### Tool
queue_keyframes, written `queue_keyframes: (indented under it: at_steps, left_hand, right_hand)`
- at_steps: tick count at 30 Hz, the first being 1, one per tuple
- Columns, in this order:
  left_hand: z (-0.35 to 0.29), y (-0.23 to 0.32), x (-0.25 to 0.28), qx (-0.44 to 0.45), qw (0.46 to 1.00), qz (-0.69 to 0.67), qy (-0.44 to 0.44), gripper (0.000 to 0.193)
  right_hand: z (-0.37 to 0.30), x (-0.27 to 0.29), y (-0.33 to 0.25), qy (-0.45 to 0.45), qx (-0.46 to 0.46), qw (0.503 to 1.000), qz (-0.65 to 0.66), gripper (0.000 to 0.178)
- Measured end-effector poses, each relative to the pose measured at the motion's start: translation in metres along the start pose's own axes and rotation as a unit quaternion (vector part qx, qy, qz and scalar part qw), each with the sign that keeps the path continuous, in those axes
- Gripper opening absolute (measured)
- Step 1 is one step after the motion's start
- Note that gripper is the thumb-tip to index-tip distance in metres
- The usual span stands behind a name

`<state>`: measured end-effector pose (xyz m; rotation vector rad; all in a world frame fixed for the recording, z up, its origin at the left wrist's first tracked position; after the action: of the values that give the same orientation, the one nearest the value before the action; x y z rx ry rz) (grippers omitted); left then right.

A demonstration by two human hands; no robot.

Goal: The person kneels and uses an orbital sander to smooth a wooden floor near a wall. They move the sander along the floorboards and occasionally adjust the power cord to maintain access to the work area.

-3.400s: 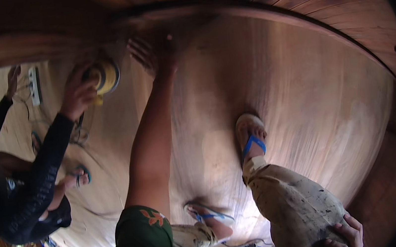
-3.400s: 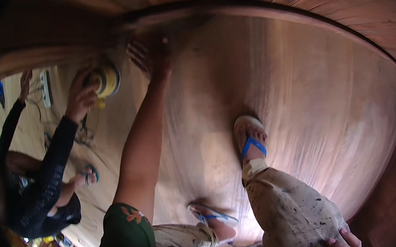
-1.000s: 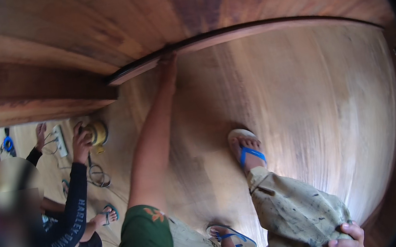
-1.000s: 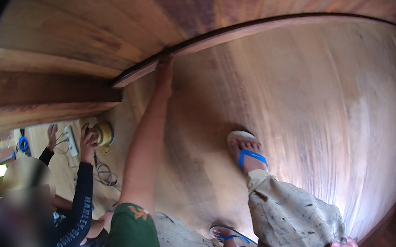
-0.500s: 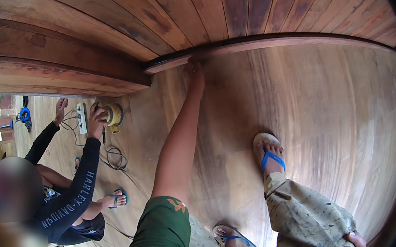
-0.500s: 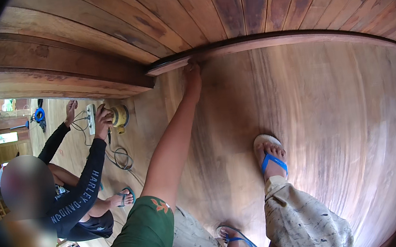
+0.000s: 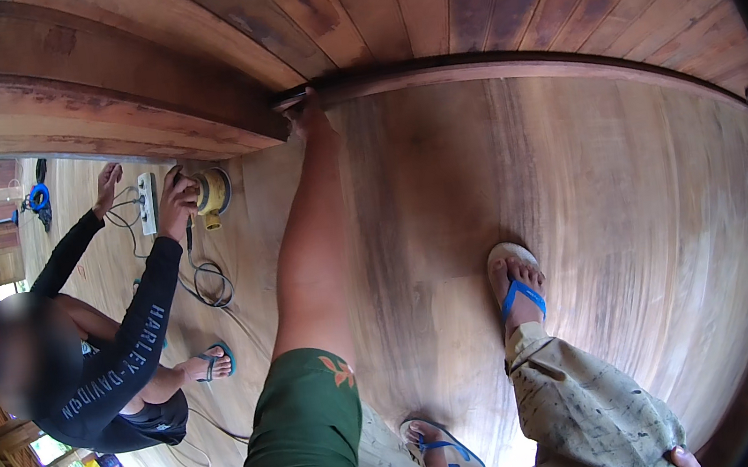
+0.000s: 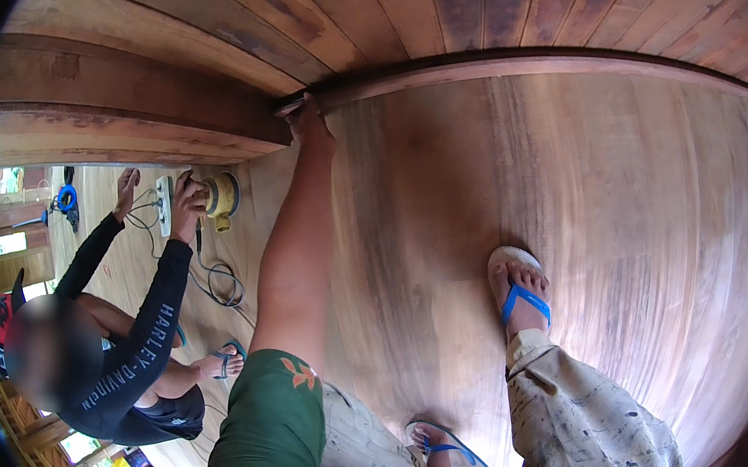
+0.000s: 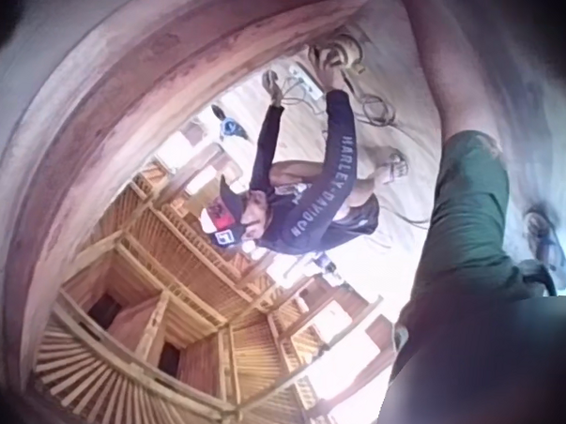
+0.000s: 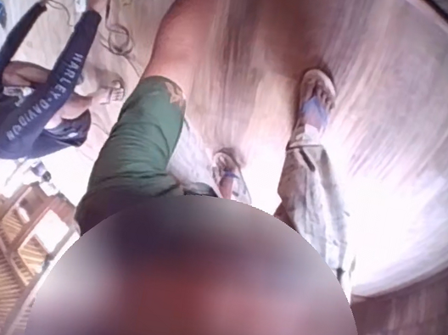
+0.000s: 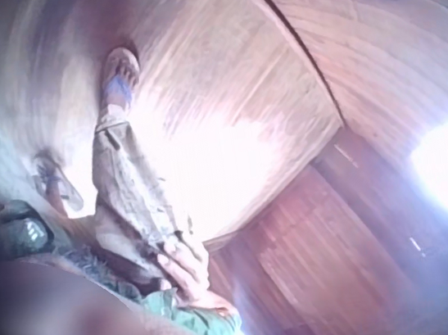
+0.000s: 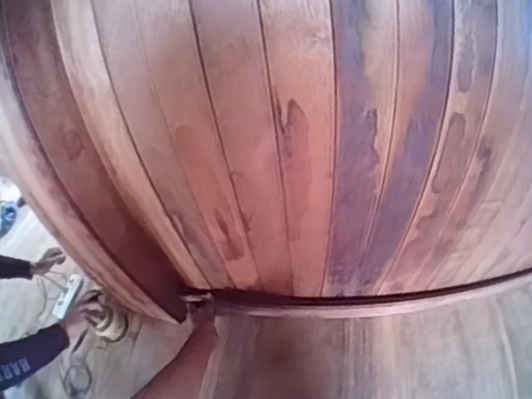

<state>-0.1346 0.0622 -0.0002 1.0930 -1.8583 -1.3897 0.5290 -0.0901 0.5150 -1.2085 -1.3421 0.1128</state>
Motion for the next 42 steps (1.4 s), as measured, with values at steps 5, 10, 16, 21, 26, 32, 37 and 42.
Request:
queue_keyframes:
  at_steps: [5,10,16,21,26,32,37,42]
  left_hand:
    - [-0.018,0.001,0.015,-0.010,0.950,0.310,0.019,0.083]
    - [-0.053,0.009,0.047,-0.090,0.870,0.483,-0.034,0.070]
    - [-0.071,0.009,0.034,-0.173,0.774,0.609,0.010,0.068]
    - [-0.050,0.036,0.019,-0.069,0.772,0.631,-0.028,0.066]
    - [-0.078,0.022,0.035,-0.003,0.797,0.599,-0.076,0.070]
    - [-0.126,-0.017,0.064,-0.157,0.760,0.622,-0.105,0.083]
    - [-0.217,-0.050,0.103,-0.130,0.728,0.661,-0.130,0.085]
    - [-0.236,-0.048,0.137,-0.059,0.726,0.681,-0.081,0.090]
  right_hand:
    - [0.002,0.003,0.000,-0.001,0.005,1.000,-0.003,0.043]
    - [0.003,0.008,-0.001,-0.003,0.002,1.000,0.002,0.043]
    - [0.009,0.012,-0.006,-0.017,0.001,1.000,-0.003,0.044]
    - [0.009,0.014,-0.005,-0.023,0.004,1.000,0.001,0.045]
    - [0.004,0.015,-0.005,-0.030,0.008,1.000,0.003,0.046]
    - [0.007,0.009,-0.003,-0.013,0.028,1.000,0.005,0.045]
    - [0.009,0.010,-0.007,-0.017,0.040,0.999,0.008,0.045]
    - [0.011,0.010,-0.012,-0.018,0.042,0.999,0.008,0.045]
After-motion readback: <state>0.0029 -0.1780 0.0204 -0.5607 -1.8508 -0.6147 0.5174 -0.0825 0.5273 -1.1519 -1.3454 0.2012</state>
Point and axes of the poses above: each hand's wrist, its own z-axis towards the middle knuckle, its own x-axis out of the back of the hand, y = z × x, the point moved 2 cm from there along z, towards the middle knuckle, and after that the axes turned 15 degrees about -y, right-handed, at the moved point
